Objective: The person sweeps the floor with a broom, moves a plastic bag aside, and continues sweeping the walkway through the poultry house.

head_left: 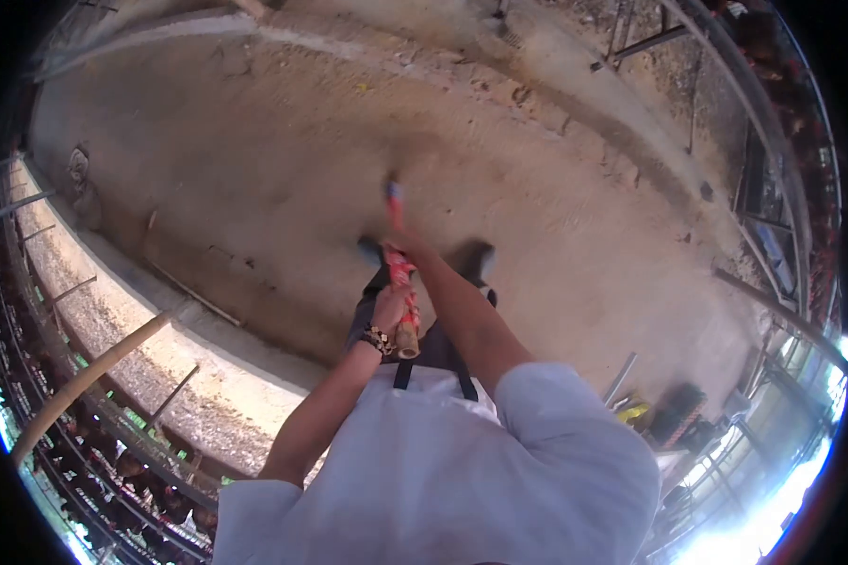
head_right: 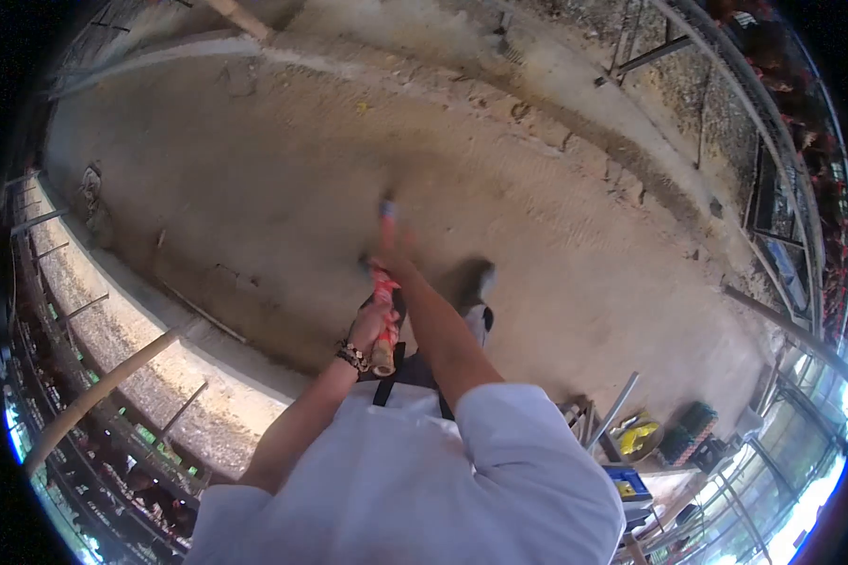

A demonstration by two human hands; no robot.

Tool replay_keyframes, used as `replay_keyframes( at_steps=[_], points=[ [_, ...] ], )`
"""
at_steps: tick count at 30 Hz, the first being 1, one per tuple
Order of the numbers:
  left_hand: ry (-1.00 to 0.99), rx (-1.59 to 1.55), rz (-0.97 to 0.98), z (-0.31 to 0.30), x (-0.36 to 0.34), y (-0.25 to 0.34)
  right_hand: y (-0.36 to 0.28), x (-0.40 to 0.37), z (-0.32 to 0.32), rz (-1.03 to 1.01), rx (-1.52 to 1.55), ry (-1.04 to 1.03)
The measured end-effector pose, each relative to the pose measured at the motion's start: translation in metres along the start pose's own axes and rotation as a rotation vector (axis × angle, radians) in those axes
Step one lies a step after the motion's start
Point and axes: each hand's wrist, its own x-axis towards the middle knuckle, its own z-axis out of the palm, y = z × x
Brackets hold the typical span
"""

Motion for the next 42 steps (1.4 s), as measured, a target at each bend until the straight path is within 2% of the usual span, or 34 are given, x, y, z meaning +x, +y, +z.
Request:
replay_keyframes(
  at_steps=[1,2,3,4,7,10,12,14,15,17,18,19,20,21,22,23,24,27,28,30,31,33,34,36,37,38,39,41,42],
  points=[
    [0.132,-0.024,0.150,-0.011,-0.014,0.007,-0.028,0.009,0.042,-0.045,-0.166,-0.131],
    [0.185,0.004,0.213,-0.028,-0.013,0.011,-0.053,0.012,0.080,-0.100,-0.266,-0.236],
    [0.231,0.029,0.278,-0.045,-0.008,0.015,-0.075,0.006,0.113,-0.152,-0.260,-0.295],
    [0.276,0.046,0.345,-0.060,-0.007,0.018,-0.096,-0.006,0.142,-0.201,-0.206,-0.321],
    [0.380,0.136,0.307,-0.101,-0.048,0.056,-0.130,-0.073,0.195,-0.313,0.116,-0.256],
    [0.059,0.166,0.068,-0.116,-0.116,0.115,-0.113,-0.091,0.202,-0.292,0.426,-0.017],
    [-0.126,0.209,-0.115,-0.129,-0.125,0.133,-0.075,-0.096,0.184,-0.378,0.693,0.124],
    [-0.265,0.219,-0.217,-0.117,-0.109,0.137,-0.066,-0.129,0.152,-0.137,0.903,0.476],
    [-0.332,0.220,-0.273,-0.109,-0.098,0.135,-0.052,-0.129,0.125,-0.089,0.998,0.522],
    [-0.453,0.325,-0.364,-0.091,-0.056,0.130,-0.007,-0.096,0.054,-0.094,0.942,0.680],
    [-0.514,0.370,-0.397,-0.078,-0.028,0.127,-0.017,-0.087,0.032,0.039,0.849,0.801],
    [-0.463,0.336,-0.375,-0.068,0.000,0.118,-0.026,-0.078,0.010,0.183,0.763,0.907],
    [-0.408,0.311,-0.360,-0.062,0.025,0.106,-0.022,-0.051,-0.006,0.206,0.669,0.877],
    [-0.351,0.284,-0.346,-0.056,0.042,0.095,-0.012,-0.012,-0.016,0.176,0.520,0.746],
    [-0.199,0.146,-0.210,-0.050,0.044,0.085,0.012,0.038,-0.022,-0.263,-0.007,0.385],
    [-0.053,0.017,-0.074,-0.045,0.038,0.076,0.014,0.075,-0.013,-0.777,-0.482,0.229],
    [0.076,-0.073,0.003,-0.046,0.036,0.068,0.009,0.100,0.006,-0.972,-0.621,0.152],
    [0.360,-0.163,0.138,-0.047,0.018,0.060,-0.067,0.077,0.103,-0.291,-0.386,-0.078],
    [0.395,-0.181,0.071,-0.050,0.005,0.056,-0.100,0.040,0.120,-0.131,-0.147,-0.056],
    [0.453,-0.221,-0.061,-0.062,-0.024,0.055,-0.090,0.012,0.133,-0.120,0.115,-0.229],
    [0.377,0.234,0.090,-0.063,-0.047,0.065,-0.087,-0.011,0.135,-0.120,0.206,-0.192],
    [0.157,0.331,0.052,-0.079,-0.088,0.075,-0.086,-0.066,0.131,-0.083,0.454,-0.067],
    [0.029,-0.025,-0.127,-0.093,-0.099,0.077,-0.084,-0.088,0.123,-0.047,0.611,0.020],
    [-0.003,0.026,-0.394,-0.120,-0.091,0.083,-0.058,-0.107,0.103,0.087,0.706,0.279],
    [-0.028,0.051,-0.527,-0.126,-0.079,0.081,-0.058,-0.104,0.088,0.078,0.632,0.406],
    [-0.062,0.300,-0.423,-0.116,-0.055,0.088,-0.061,-0.095,0.074,0.069,0.558,0.533],
    [-0.132,0.370,-0.448,-0.085,-0.034,0.125,-0.064,-0.083,0.062,0.063,0.489,0.656],
    [-0.126,0.204,-0.374,-0.060,0.013,0.119,-0.088,-0.026,0.032,0.023,0.393,0.565],
    [-0.068,-0.079,-0.292,-0.040,0.033,0.117,-0.059,0.033,0.010,-0.088,0.067,0.338]
  ],
)
